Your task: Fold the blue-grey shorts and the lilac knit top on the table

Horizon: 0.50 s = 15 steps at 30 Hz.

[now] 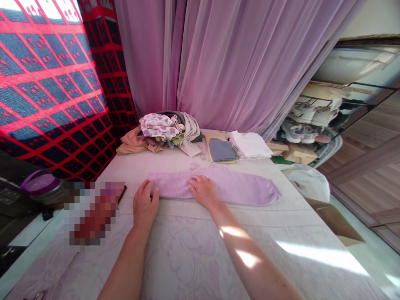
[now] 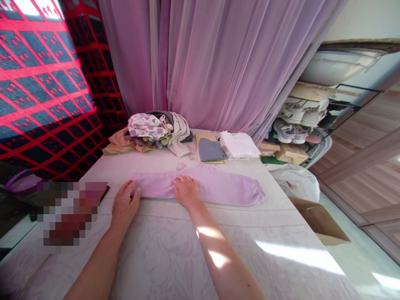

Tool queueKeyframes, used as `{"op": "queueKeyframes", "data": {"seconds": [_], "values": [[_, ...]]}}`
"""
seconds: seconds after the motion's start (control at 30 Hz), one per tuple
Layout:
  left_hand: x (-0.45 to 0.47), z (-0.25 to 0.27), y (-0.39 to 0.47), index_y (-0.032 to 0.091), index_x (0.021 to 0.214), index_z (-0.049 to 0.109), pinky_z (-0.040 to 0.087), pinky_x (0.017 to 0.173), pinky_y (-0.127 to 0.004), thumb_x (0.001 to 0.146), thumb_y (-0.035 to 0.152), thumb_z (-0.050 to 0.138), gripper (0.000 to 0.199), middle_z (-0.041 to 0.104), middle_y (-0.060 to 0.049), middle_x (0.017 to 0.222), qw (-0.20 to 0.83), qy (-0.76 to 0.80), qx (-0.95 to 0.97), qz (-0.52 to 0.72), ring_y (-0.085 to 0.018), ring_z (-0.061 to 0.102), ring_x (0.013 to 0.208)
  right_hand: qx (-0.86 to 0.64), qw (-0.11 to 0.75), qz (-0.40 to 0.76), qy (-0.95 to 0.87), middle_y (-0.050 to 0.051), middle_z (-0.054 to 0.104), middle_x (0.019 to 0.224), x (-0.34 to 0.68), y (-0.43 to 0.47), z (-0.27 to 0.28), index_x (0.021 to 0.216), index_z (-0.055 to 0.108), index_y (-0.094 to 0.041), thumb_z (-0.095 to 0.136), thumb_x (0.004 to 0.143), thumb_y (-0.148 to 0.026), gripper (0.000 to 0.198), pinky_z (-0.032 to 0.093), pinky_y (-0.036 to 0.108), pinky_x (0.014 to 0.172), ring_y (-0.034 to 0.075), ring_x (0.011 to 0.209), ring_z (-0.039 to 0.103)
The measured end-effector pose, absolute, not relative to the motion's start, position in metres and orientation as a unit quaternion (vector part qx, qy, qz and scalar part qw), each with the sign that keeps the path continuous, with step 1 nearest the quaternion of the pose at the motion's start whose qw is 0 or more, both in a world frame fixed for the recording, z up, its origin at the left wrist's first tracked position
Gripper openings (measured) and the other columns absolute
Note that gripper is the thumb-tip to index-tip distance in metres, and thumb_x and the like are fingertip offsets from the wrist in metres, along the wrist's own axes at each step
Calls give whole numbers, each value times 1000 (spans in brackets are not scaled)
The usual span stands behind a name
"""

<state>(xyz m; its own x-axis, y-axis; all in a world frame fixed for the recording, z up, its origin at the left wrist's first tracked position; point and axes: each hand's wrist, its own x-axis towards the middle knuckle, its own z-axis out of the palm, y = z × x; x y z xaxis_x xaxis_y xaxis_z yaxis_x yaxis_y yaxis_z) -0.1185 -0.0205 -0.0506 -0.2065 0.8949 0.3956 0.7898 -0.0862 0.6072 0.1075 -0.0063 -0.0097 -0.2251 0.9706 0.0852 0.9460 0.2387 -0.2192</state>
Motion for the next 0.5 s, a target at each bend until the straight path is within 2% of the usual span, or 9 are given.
{"op": "queueKeyframes", "data": {"seconds": [0.27, 0.5], "values": [[-118, -49, -21, 18, 115, 66, 47, 101, -46, 88, 30, 45, 37, 60, -14, 127, 73, 674, 611, 408, -28, 58, 116, -627, 94, 69, -770, 2, 64, 128, 101, 17, -7, 116, 68, -29, 41, 97, -29, 33, 40, 39, 96, 21, 118, 52], [-119, -40, -23, 19, 118, 65, 47, 98, -47, 86, 30, 51, 37, 60, -13, 121, 91, 708, 588, 380, -28, 59, 111, -628, 97, 76, -769, 4, 50, 145, 106, 32, -21, 133, 57, -29, 41, 98, -29, 38, 32, 44, 107, 23, 134, 40]]}}
